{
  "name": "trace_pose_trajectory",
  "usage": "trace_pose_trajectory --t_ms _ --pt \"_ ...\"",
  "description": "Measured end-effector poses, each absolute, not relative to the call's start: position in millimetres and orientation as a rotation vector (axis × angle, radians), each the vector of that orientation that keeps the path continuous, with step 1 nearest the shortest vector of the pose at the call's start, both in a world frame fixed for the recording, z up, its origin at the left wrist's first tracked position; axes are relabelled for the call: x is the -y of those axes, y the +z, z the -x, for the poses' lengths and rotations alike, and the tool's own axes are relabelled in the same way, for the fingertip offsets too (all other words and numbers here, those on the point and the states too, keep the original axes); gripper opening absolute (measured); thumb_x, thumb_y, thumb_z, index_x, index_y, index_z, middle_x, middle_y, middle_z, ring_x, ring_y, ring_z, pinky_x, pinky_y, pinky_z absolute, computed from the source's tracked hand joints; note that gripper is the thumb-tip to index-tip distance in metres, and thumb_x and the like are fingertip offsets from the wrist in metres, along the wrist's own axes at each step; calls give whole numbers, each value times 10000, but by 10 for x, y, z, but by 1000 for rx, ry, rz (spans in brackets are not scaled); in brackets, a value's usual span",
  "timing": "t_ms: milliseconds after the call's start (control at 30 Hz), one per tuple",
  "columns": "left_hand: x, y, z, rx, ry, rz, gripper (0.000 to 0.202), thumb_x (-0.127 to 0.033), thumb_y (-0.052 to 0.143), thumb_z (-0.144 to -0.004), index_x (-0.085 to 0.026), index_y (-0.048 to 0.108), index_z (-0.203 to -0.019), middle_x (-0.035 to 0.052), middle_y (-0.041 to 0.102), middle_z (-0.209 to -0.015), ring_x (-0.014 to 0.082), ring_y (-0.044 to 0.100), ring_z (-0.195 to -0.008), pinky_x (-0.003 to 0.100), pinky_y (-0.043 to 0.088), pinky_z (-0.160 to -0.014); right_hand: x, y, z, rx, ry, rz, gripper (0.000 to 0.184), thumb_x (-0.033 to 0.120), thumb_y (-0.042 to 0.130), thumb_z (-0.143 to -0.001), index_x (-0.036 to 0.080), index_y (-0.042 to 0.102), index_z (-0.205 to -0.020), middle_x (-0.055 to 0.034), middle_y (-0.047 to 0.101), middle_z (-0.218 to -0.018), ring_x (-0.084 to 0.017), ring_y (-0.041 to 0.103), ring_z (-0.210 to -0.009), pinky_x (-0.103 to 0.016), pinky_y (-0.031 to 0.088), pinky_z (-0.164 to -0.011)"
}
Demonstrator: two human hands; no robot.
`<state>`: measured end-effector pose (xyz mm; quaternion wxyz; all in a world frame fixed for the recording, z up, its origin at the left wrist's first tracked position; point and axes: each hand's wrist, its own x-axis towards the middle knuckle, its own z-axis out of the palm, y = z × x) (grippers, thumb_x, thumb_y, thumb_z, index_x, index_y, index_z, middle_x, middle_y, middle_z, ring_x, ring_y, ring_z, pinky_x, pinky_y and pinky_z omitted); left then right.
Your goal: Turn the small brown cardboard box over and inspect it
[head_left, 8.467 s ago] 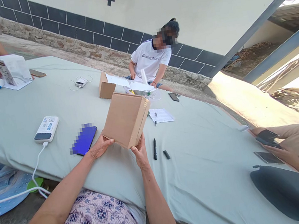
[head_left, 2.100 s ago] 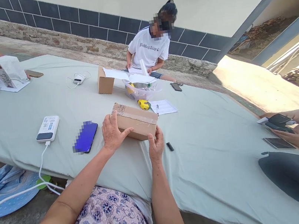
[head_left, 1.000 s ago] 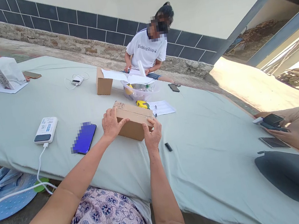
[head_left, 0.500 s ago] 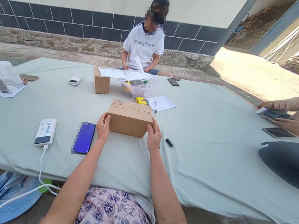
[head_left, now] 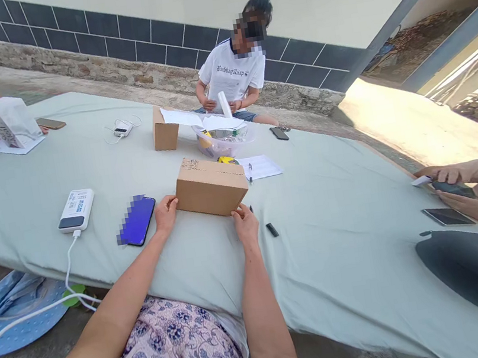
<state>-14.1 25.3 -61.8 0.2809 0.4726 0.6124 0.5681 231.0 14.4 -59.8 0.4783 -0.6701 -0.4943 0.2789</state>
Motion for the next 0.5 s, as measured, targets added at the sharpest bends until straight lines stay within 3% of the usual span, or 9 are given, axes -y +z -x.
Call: trace_pose_trajectory --t_ms 133,233,367,500 --pt "-190 -536 127 -1642 1595 -1248 194 -319 529 -868 -184 667 -885 68 737 -913 200 664 -854 319 526 -784 -108 -514 -2292 1179 615 1542 526 448 588 -770 181 692 -1211 -89 752 -974 -240 668 -930 -409 511 -882" --pt "-137 -404 112 -1675 1655 -1241 205 -346 523 -880 -193 660 -893 68 730 -963 198 652 -891 328 518 -839 -79 -470 -2257 1163 546 1443 570 497 586 -790 167 659 -1248 -41 698 -852 -199 630 -825 -380 521 -830" --pt "-43 -211 104 -1729 1679 -1259 209 -361 519 -896 -207 644 -828 48 701 -885 197 625 -856 335 504 -866 -62 -452 -2239 1136 440 1293 560 532 581 -808 150 662 -1210 18 601 -710 -169 577 -711 -351 507 -757" --pt "47 -140 83 -1738 1628 -1296 203 -322 504 -904 -214 662 -837 56 694 -895 208 621 -870 337 517 -824 -60 -449 -2228 1134 424 1287 459 539 524 -845 169 712 -1041 -50 695 -841 -196 624 -814 -361 508 -789"
